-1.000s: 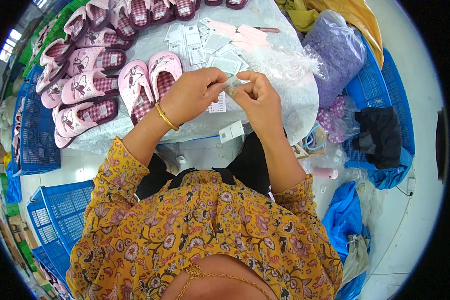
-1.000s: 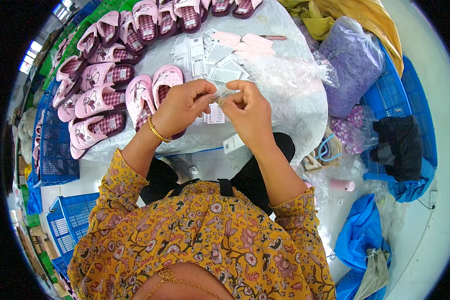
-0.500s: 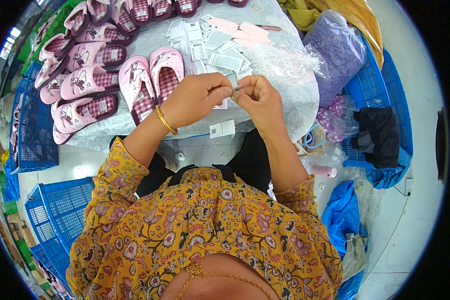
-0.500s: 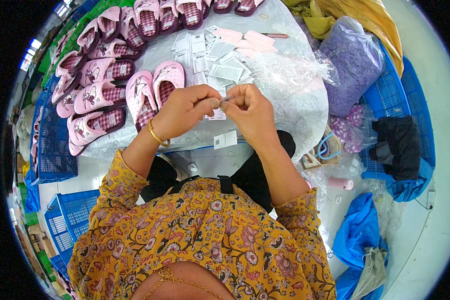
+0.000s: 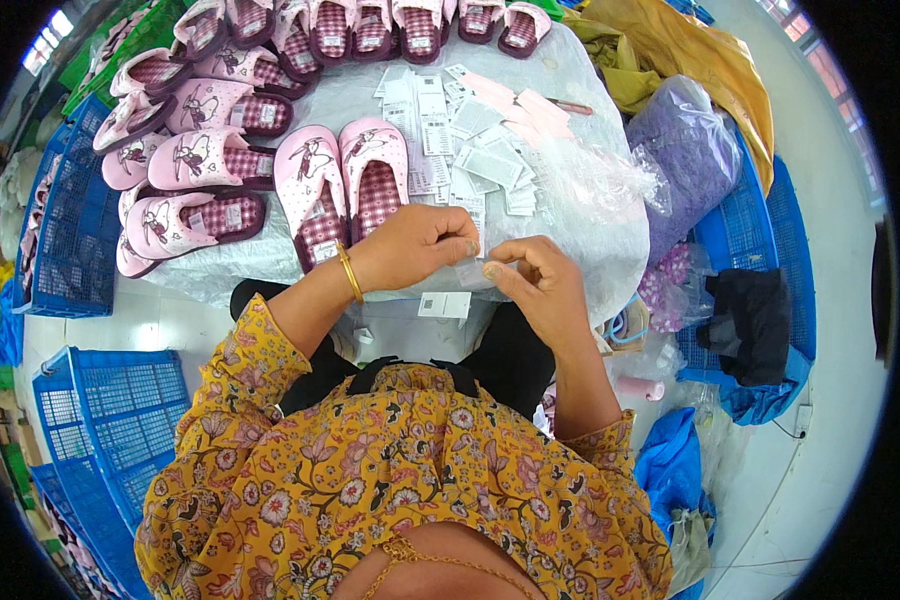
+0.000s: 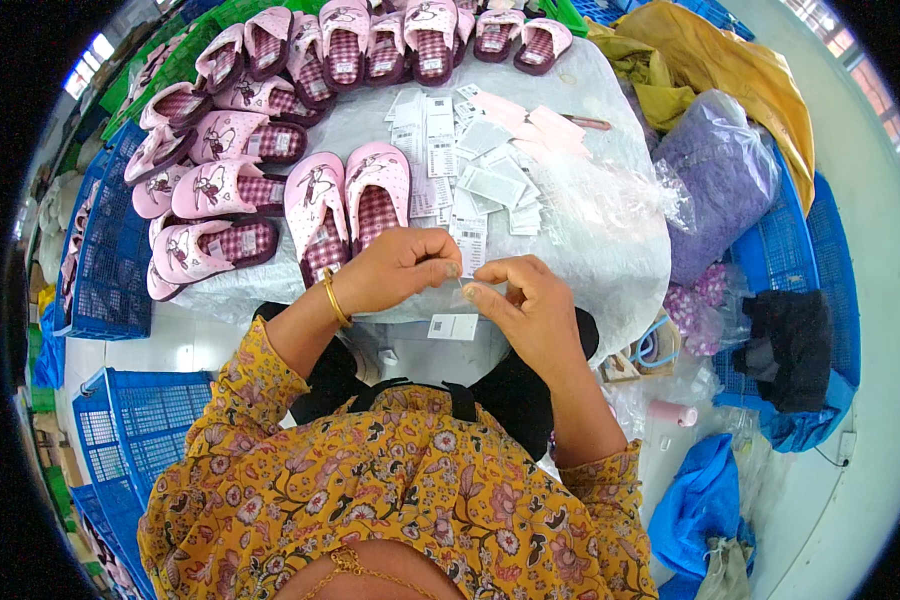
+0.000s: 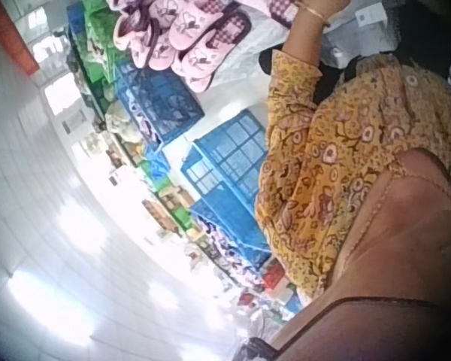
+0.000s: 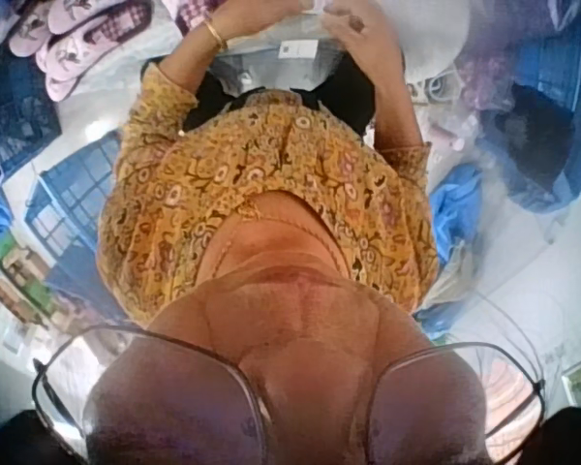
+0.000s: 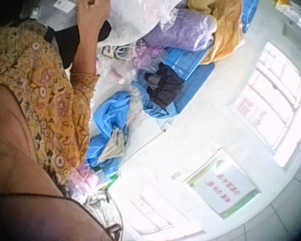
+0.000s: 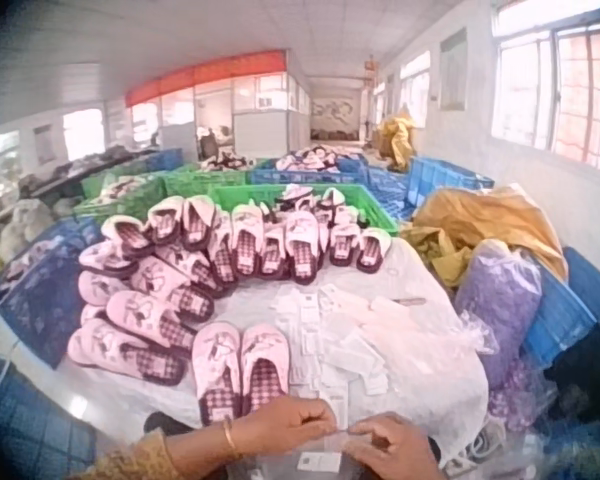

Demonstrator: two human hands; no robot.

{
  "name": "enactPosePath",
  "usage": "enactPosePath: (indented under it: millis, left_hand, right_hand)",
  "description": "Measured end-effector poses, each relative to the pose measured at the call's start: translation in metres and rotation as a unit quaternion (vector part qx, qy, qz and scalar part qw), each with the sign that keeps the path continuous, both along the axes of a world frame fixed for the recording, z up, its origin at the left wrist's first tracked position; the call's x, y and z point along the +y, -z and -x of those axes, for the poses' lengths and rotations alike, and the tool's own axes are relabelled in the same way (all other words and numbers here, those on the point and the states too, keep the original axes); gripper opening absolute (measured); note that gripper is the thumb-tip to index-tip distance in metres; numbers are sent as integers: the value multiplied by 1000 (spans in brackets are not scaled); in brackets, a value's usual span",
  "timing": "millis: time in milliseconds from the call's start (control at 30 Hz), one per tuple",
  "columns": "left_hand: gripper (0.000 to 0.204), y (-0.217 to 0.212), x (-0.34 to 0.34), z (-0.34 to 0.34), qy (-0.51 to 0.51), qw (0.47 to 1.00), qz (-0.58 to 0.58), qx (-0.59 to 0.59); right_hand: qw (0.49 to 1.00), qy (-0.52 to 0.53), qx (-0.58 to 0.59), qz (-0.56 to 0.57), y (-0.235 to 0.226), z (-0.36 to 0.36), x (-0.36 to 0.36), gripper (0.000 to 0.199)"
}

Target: The person sits on the floor and repeatedly picks up pairs of pink slippers, attaches small white tags to them, and places them back in a pile. The person handles the slippers and tags by hand throughout the clip.

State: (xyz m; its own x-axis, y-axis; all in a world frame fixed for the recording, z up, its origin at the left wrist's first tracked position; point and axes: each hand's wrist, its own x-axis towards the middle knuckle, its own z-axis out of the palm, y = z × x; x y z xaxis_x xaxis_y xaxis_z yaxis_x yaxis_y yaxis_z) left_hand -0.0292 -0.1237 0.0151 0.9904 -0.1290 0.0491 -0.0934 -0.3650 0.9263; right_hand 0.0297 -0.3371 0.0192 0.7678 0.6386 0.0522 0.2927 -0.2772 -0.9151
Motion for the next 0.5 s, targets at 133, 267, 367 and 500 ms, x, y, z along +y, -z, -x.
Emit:
enactPosePath:
  millis: [133, 267, 367, 500]
  left_hand:
    - [13, -6, -2, 1, -10, 1000, 10, 2]
    - [18, -8, 5, -15, -15, 999, -49, 18]
    - [18, -19, 33, -53, -37, 995, -85, -48]
    - [19, 3, 121, -135, -100, 974, -181, -98]
  right_hand:
    - [972, -6, 185, -145, 19, -3, 15, 18]
    - [970, 16, 212, -114, 18, -11, 25, 14]
    - [985, 36, 150, -79, 29, -17, 24, 14]
    - [984, 10, 154, -93, 34, -28, 20, 13]
